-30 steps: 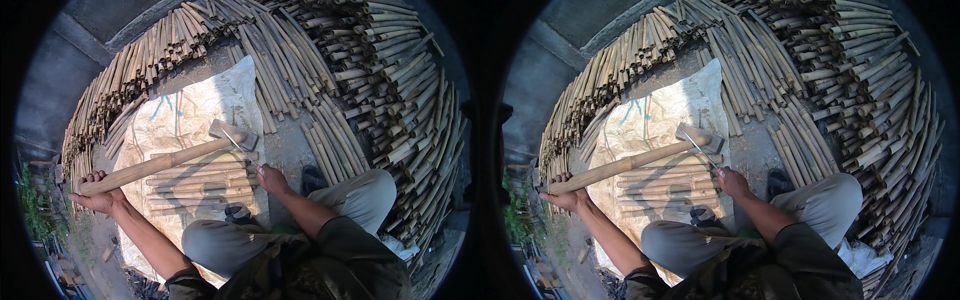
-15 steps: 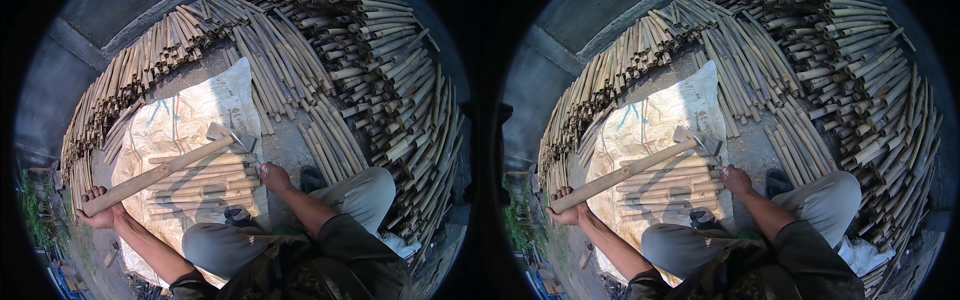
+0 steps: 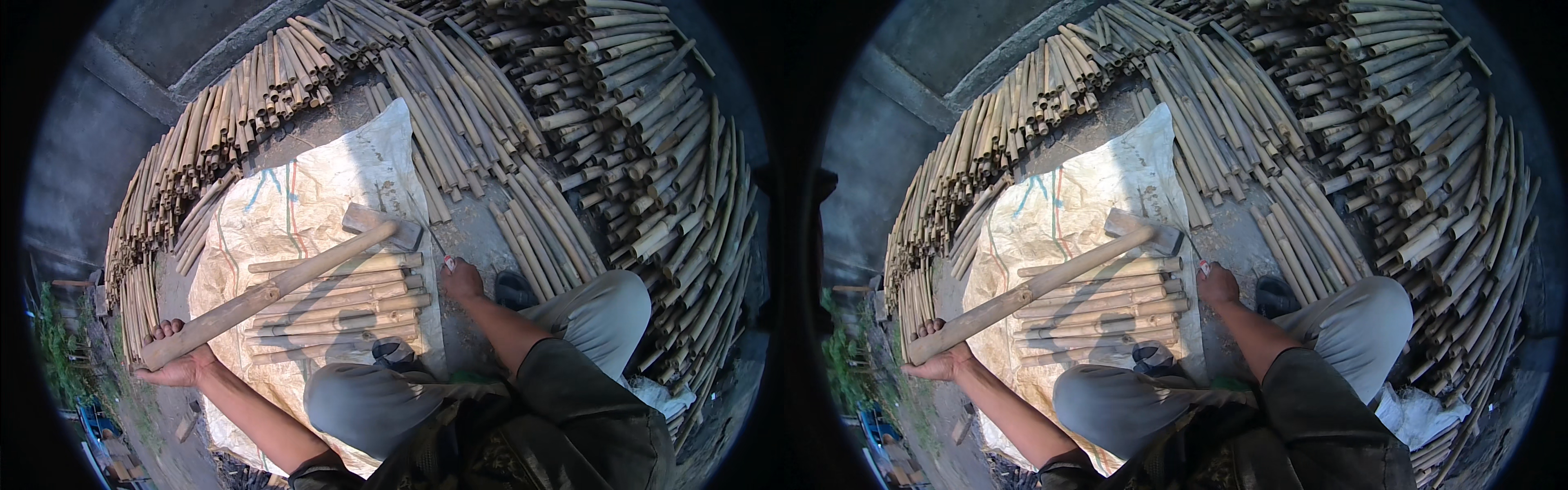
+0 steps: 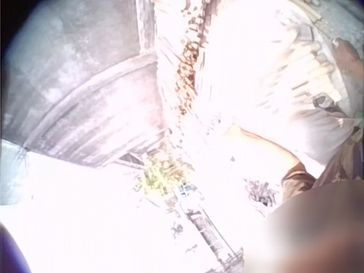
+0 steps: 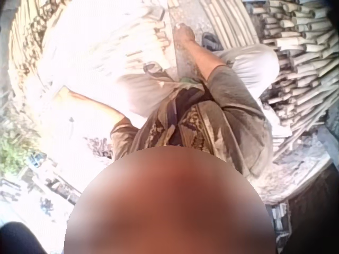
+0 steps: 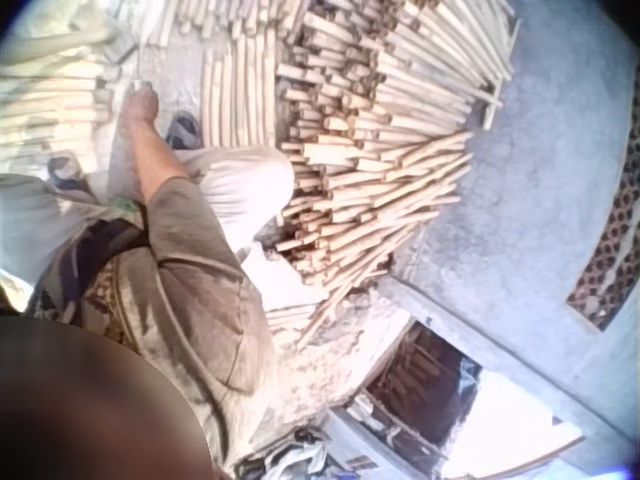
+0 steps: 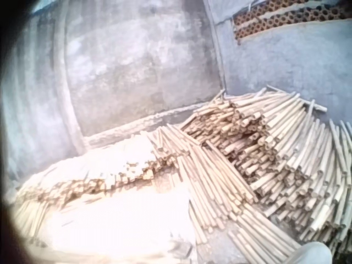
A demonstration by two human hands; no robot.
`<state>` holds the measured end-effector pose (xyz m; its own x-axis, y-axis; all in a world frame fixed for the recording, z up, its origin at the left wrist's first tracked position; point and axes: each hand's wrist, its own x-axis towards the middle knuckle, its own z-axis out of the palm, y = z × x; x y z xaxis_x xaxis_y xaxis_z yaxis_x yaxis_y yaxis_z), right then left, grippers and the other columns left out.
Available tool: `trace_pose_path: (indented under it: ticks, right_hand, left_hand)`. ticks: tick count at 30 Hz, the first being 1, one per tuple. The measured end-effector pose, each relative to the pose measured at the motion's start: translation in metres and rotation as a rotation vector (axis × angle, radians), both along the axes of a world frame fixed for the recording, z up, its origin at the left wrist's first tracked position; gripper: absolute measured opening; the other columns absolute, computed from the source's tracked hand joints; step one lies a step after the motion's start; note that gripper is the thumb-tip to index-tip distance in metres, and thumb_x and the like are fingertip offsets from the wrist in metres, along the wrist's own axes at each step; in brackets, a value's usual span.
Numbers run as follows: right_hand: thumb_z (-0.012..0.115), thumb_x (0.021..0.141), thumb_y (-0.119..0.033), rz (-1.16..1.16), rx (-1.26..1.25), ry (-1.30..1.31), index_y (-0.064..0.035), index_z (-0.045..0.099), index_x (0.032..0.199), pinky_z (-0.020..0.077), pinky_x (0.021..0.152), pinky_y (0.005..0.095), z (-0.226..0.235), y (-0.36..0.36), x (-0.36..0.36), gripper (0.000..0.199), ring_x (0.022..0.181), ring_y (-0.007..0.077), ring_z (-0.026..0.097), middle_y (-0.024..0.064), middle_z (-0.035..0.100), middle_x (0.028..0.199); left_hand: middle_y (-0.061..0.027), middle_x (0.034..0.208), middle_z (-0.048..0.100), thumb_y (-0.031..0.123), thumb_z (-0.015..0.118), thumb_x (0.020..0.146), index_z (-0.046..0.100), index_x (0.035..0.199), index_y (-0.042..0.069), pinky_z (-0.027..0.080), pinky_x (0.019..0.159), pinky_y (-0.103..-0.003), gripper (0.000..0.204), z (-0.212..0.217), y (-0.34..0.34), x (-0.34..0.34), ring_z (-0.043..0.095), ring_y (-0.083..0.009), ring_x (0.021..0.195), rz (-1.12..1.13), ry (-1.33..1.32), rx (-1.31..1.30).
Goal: The person selects bamboo sticks from a large pile, uses a knife to cut them to length, and places the cut pieces on a tarp. The person briefly moves a green plastic stool and returns to cutting.
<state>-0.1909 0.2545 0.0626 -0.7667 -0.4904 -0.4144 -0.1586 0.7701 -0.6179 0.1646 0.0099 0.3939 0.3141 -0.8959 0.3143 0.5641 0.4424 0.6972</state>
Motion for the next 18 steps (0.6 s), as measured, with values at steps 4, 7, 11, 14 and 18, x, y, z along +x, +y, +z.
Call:
trace_pose_path:
  ticks: [4, 7, 11, 14, 18]
  right_hand:
    - [0.074, 0.084, -0.025, 0.037, -0.091, 0.077, -0.0015, 0.06, 0.111, 0.0537, 0.087, 0.0518, -0.015, -0.008, -0.019, 0.038, 0.101, 0.0442, 0.067, 0.0278, 0.068, 0.105]
    - [0.079, 0.08, -0.022, 0.143, -0.195, 0.156, -0.001, 0.059, 0.112, 0.0523, 0.091, 0.048, -0.023, -0.04, -0.026, 0.043, 0.109, 0.0434, 0.063, 0.0269, 0.065, 0.111]
    - [0.083, 0.078, -0.022, 0.323, -0.259, 0.368, 0.0039, 0.058, 0.114, 0.0486, 0.1, 0.0462, -0.028, -0.104, -0.021, 0.051, 0.12, 0.0418, 0.056, 0.0271, 0.059, 0.122]
    - [0.083, 0.079, -0.023, 0.427, -0.24, 0.498, 0.0066, 0.057, 0.117, 0.0463, 0.104, 0.0458, -0.03, -0.134, -0.016, 0.054, 0.124, 0.0401, 0.053, 0.0257, 0.056, 0.126]
    - [0.083, 0.078, -0.024, 0.569, -0.019, 0.252, 0.0064, 0.058, 0.119, 0.0452, 0.107, 0.0446, -0.027, -0.15, -0.026, 0.056, 0.125, 0.0386, 0.053, 0.0236, 0.054, 0.129]
  left_hand:
    - [-0.0107, 0.088, 0.049, 0.071, 0.034, 0.098, 0.052, 0.1, 0.005, 0.045, 0.068, -0.04, 0.069, 0.016, 0.012, 0.03, 0.048, -0.0259, 0.078, 0.076, -0.053, -0.031]
    - [-0.0117, 0.092, 0.049, 0.071, 0.036, 0.098, 0.05, 0.104, 0.003, 0.046, 0.072, -0.043, 0.069, 0.018, 0.02, 0.037, 0.048, -0.0274, 0.081, 0.228, -0.111, -0.031]
    - [-0.0145, 0.096, 0.049, 0.067, 0.045, 0.096, 0.05, 0.105, 0.002, 0.044, 0.08, -0.045, 0.066, 0.024, 0.03, 0.048, 0.047, -0.0288, 0.087, 0.255, -0.1, -0.033]
    - [-0.0144, 0.094, 0.045, 0.067, 0.05, 0.094, 0.048, 0.108, -0.001, 0.043, 0.081, -0.045, 0.07, 0.03, 0.033, 0.06, 0.044, -0.0293, 0.089, 0.022, -0.181, -0.145]
    - [-0.0163, 0.098, 0.044, 0.061, 0.047, 0.094, 0.048, 0.106, -0.003, 0.042, 0.08, -0.044, 0.065, 0.025, 0.017, 0.069, 0.043, -0.0291, 0.088, 0.38, -0.167, -0.045]
